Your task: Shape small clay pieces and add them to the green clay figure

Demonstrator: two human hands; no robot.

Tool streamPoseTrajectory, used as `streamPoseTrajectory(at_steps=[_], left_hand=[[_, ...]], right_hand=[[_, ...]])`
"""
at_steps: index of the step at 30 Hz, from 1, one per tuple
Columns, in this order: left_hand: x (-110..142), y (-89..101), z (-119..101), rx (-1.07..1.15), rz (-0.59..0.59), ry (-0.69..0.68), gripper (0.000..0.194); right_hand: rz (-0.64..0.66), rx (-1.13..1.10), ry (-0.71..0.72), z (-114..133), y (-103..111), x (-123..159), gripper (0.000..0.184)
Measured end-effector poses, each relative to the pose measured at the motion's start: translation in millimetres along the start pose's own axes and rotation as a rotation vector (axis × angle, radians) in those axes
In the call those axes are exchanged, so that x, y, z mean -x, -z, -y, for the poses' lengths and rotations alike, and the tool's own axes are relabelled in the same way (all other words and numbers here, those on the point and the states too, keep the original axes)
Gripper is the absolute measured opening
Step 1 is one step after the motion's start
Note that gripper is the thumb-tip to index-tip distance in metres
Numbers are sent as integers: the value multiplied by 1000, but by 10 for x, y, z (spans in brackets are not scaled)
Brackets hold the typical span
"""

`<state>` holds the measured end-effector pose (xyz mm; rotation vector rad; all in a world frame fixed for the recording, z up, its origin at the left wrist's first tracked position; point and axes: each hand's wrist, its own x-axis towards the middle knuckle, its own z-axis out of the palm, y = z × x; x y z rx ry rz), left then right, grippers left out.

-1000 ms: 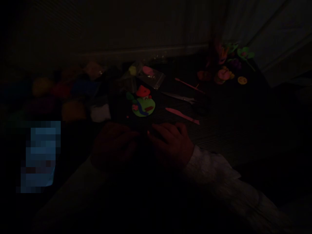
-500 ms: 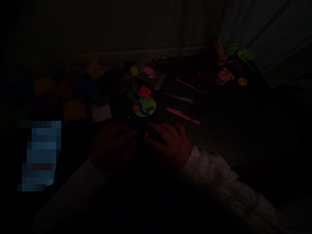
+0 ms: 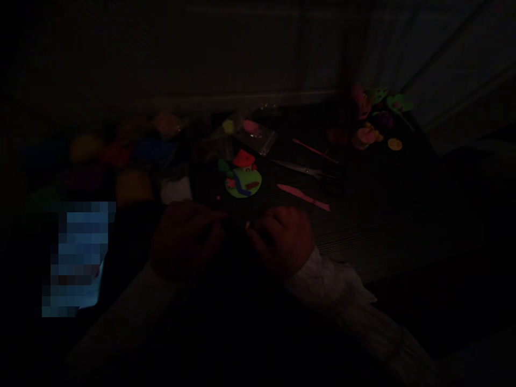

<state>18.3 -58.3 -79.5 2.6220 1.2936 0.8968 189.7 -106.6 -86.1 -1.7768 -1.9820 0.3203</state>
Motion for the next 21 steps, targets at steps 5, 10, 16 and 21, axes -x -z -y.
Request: streamPoseTrajectory(at_steps=[5, 10, 16, 21], left_hand=[[9, 32, 1, 10, -40, 33, 14], [17, 68, -9, 65, -57, 40, 15], [24, 101, -27, 132, -67, 111, 15], [59, 172, -103, 409, 66, 354, 14]], right_hand=[[-29, 71, -37, 119, -67, 3, 22], [-38, 112, -52, 122, -99, -10, 18], [-76, -43, -33, 102, -74, -15, 14], [-145, -404, 4, 216, 125, -3, 8]])
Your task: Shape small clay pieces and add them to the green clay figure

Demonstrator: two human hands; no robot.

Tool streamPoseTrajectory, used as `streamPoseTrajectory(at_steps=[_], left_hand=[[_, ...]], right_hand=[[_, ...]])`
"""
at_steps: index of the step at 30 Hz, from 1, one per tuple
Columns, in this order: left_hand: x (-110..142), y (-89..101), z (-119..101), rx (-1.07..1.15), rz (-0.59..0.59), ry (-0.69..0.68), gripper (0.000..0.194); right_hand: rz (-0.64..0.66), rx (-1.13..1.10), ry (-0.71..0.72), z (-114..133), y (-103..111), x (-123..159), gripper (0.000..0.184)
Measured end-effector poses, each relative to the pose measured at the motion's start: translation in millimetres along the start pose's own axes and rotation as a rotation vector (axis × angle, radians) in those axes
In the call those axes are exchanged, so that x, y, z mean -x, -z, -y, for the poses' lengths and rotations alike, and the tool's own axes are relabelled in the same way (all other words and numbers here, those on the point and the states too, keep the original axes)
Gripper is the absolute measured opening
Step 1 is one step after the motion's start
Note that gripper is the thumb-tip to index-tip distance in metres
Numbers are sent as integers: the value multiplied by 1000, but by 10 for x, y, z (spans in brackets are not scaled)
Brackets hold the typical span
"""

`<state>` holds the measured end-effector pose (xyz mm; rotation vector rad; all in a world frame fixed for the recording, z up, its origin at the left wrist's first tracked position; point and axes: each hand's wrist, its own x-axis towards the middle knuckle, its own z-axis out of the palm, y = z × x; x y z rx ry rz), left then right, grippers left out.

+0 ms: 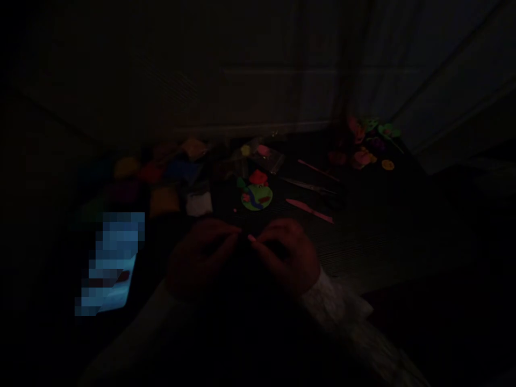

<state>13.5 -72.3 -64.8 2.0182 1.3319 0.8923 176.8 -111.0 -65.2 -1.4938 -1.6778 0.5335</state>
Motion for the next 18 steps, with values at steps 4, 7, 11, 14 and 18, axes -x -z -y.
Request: streamPoseTrajectory(at_steps=[4, 7, 11, 14, 18], left_hand=[[58, 94, -161, 314, 148, 169, 13], [87, 153, -284, 432, 191, 193, 12], [126, 174, -373, 519, 203, 170, 13], [162, 166, -381, 558, 193, 130, 16], [183, 151, -380, 579, 203, 136, 18]], right_hand=[[-17, -120, 28, 199, 137, 18, 5], [-9, -167, 87, 271, 214, 58, 9], [18, -199, 151, 303, 265, 113, 12], [-2, -202, 157, 331, 276, 135, 11], [-17, -179, 145, 351, 277, 151, 10]])
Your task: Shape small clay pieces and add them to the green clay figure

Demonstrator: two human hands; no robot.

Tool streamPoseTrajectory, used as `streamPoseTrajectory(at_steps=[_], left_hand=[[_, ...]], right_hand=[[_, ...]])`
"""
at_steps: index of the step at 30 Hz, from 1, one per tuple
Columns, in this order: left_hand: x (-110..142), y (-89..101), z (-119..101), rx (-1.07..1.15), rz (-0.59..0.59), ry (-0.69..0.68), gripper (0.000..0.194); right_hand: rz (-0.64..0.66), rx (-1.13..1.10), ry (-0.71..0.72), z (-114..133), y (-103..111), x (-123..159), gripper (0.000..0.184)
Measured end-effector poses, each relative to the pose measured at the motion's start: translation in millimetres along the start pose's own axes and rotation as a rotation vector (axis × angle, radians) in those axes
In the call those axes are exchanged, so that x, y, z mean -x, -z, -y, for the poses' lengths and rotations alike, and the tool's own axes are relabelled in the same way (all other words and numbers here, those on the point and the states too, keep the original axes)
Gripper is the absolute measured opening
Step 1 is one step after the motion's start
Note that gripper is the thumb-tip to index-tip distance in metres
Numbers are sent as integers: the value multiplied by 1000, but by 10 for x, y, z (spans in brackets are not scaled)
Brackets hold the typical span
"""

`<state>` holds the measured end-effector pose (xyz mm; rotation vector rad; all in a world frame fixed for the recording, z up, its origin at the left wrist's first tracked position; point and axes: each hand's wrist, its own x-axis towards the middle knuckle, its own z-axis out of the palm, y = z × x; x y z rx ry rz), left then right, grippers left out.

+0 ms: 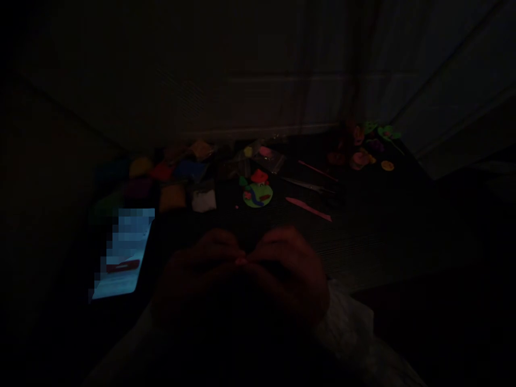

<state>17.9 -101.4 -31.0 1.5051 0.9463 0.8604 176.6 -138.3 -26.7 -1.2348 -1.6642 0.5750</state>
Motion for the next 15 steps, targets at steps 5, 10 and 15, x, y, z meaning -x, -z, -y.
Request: streamPoseTrajectory(at_steps=[5, 10, 15], left_hand=[[-35, -26, -8, 28, 10, 25, 14], [-60, -23, 9, 58, 33, 41, 12], [-84, -15, 108, 208, 23, 111, 11]], right_hand=[[1, 31, 12, -8, 16, 10, 10], [9, 66, 18, 24, -5, 26, 9], [75, 193, 40, -203, 90, -7, 15]])
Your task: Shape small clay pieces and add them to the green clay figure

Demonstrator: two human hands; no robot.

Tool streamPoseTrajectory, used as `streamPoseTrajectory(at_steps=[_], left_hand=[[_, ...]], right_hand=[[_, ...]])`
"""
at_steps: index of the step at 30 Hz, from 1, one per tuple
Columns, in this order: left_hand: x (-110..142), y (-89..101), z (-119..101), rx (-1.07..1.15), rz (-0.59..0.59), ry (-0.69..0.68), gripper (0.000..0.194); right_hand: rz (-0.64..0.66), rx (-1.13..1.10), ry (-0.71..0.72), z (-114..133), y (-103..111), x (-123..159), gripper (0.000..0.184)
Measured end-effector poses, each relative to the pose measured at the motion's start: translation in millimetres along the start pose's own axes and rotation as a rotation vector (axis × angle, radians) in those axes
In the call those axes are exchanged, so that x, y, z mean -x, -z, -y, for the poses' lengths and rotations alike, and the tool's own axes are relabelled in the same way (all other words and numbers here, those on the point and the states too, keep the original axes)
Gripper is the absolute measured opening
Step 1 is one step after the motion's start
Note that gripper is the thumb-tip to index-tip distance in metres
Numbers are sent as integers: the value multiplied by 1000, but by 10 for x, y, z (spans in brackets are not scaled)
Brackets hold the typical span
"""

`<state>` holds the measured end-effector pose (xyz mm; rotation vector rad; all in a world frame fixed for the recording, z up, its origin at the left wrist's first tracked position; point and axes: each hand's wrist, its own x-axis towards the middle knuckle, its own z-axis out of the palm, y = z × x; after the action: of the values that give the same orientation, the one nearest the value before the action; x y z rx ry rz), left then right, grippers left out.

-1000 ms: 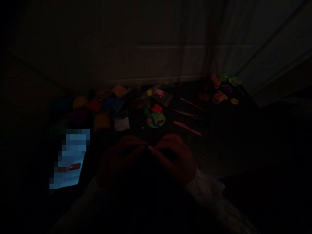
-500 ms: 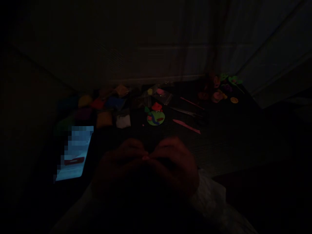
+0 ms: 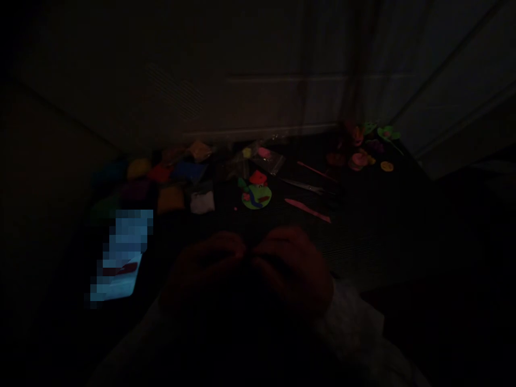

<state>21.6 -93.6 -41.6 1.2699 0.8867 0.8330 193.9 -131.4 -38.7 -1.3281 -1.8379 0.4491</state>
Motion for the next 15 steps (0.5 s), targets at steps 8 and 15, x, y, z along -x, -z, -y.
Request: streamPoseTrajectory(at_steps=[8, 15], left_hand=[[-108, -34, 47, 559, -181, 221, 15], [-161, -57, -25, 623, -217, 122, 24]], right_hand=[[190, 638, -132, -1317, 575, -280, 28], [342, 636, -88, -1483, 688, -396, 33]])
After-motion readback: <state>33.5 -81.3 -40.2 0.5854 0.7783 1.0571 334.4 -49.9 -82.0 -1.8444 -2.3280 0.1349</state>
